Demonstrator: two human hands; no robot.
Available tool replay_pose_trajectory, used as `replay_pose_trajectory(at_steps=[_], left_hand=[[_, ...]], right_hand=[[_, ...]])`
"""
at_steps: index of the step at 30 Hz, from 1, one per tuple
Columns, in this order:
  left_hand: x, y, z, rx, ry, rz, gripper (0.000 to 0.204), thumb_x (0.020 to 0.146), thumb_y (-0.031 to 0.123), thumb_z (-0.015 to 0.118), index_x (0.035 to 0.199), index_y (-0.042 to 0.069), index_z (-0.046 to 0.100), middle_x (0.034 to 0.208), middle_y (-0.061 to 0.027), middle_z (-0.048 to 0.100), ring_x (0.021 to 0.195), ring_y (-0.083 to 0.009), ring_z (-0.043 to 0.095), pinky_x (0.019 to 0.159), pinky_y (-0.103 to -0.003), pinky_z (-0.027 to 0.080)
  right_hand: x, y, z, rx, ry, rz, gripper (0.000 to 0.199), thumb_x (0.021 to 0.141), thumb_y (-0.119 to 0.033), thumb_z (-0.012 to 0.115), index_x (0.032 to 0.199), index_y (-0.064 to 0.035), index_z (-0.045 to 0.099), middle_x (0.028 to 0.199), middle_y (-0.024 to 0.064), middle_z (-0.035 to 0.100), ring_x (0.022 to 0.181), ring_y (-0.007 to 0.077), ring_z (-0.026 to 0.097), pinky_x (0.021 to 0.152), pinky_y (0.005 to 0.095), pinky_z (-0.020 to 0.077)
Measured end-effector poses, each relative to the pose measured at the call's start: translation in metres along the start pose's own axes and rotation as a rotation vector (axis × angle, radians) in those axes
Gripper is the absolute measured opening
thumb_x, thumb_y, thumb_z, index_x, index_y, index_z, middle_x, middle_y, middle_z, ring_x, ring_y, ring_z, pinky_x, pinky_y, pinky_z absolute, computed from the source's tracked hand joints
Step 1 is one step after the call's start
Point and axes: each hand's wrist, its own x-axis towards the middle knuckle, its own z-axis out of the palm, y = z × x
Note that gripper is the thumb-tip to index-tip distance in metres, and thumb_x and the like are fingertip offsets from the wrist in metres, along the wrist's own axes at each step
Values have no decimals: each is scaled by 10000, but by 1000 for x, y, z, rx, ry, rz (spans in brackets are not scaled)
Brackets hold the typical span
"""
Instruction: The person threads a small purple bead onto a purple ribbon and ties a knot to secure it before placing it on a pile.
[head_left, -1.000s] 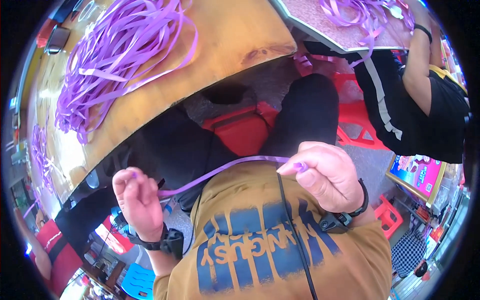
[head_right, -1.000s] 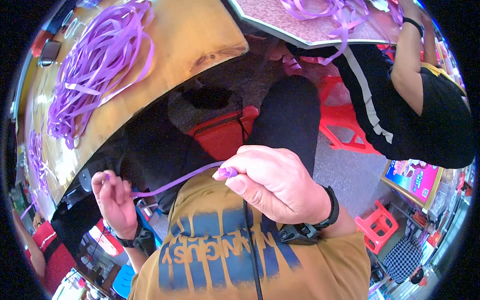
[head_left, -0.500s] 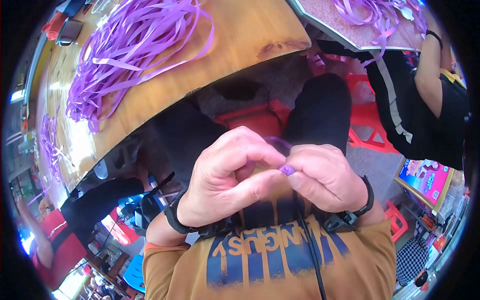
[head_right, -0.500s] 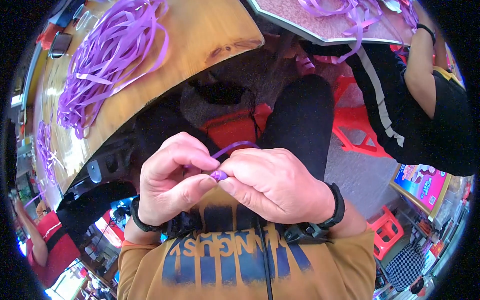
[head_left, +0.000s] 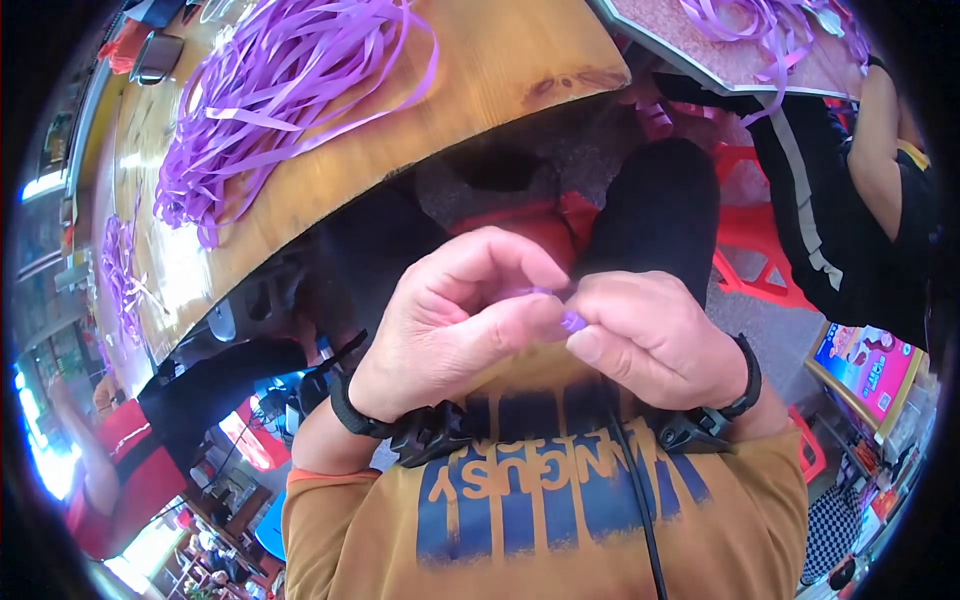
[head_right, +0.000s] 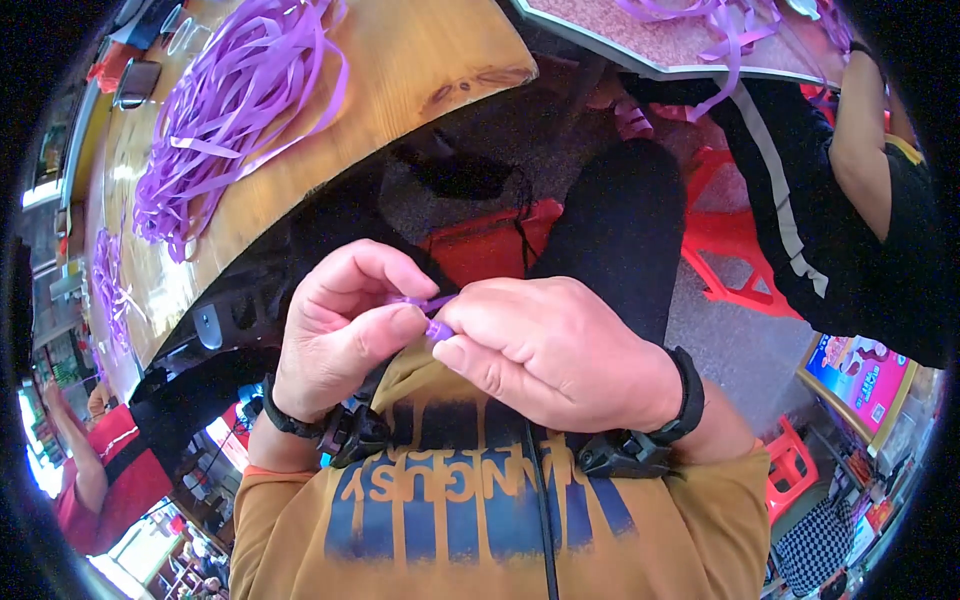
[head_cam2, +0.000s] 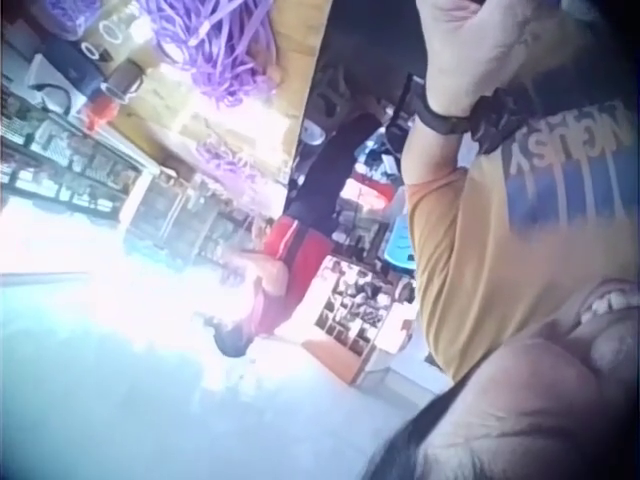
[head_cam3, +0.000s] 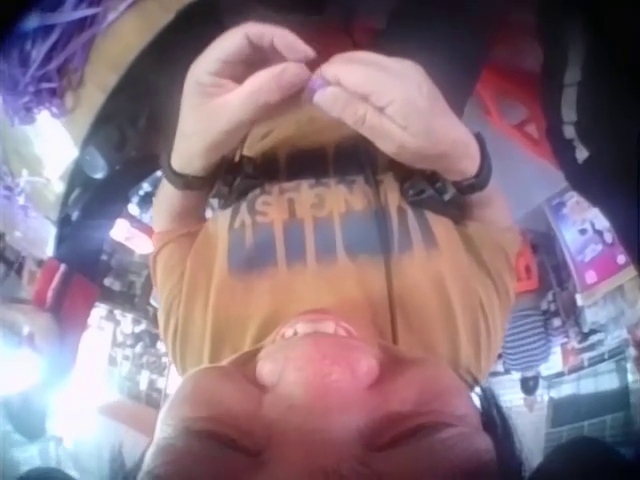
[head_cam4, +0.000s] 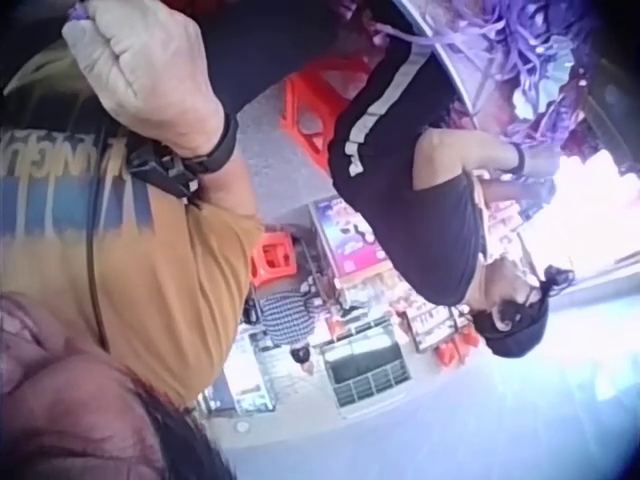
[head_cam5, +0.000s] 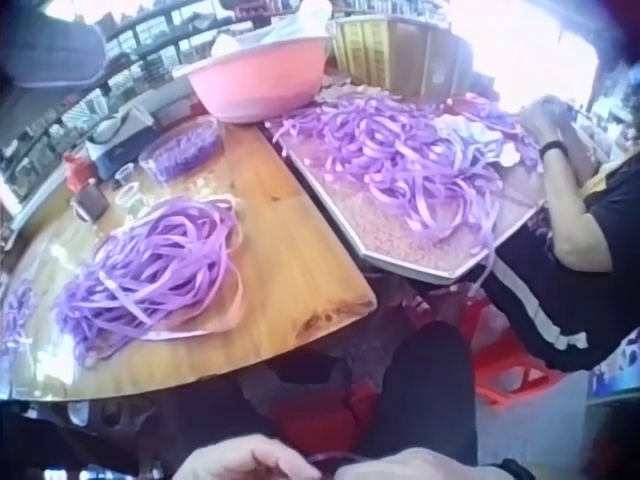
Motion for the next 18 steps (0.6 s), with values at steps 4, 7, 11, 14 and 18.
replay_pose_trajectory(at_steps=[4,7,11,14,18], left_hand=[[-13,1,-18,88,162,181,186,832,50,532,1013,8,521,755,-59,583,584,-62,499,543,-191,402],[-28,-3,-50,-148,176,580,192,852,89,519,1028,11,512,743,-48,555,550,-84,458,537,-244,384],[-67,2,-99,-692,344,723,148,856,82,505,991,20,511,733,-10,504,583,-96,419,583,-263,340],[-90,-3,-144,-803,379,614,99,868,73,480,946,14,495,689,0,467,579,-92,388,584,-251,333],[-104,-3,-151,-790,382,614,74,878,60,448,915,-3,464,668,0,444,547,-88,365,564,-238,325]], right_hand=[[-16,7,-7,349,388,166,211,884,-193,472,868,8,533,686,48,501,545,122,441,485,223,338],[-32,22,-29,812,729,141,249,931,-251,400,920,-21,495,612,-18,340,503,71,333,465,219,287],[-63,65,-71,1130,1167,66,159,930,-130,385,943,-9,486,672,17,382,574,112,362,546,233,333],[-130,141,-120,1541,1163,133,59,861,-4,432,887,40,463,696,64,446,649,164,465,597,277,400],[-117,152,-115,1418,1444,216,88,851,18,430,897,36,502,705,86,485,703,211,516,648,281,450]])
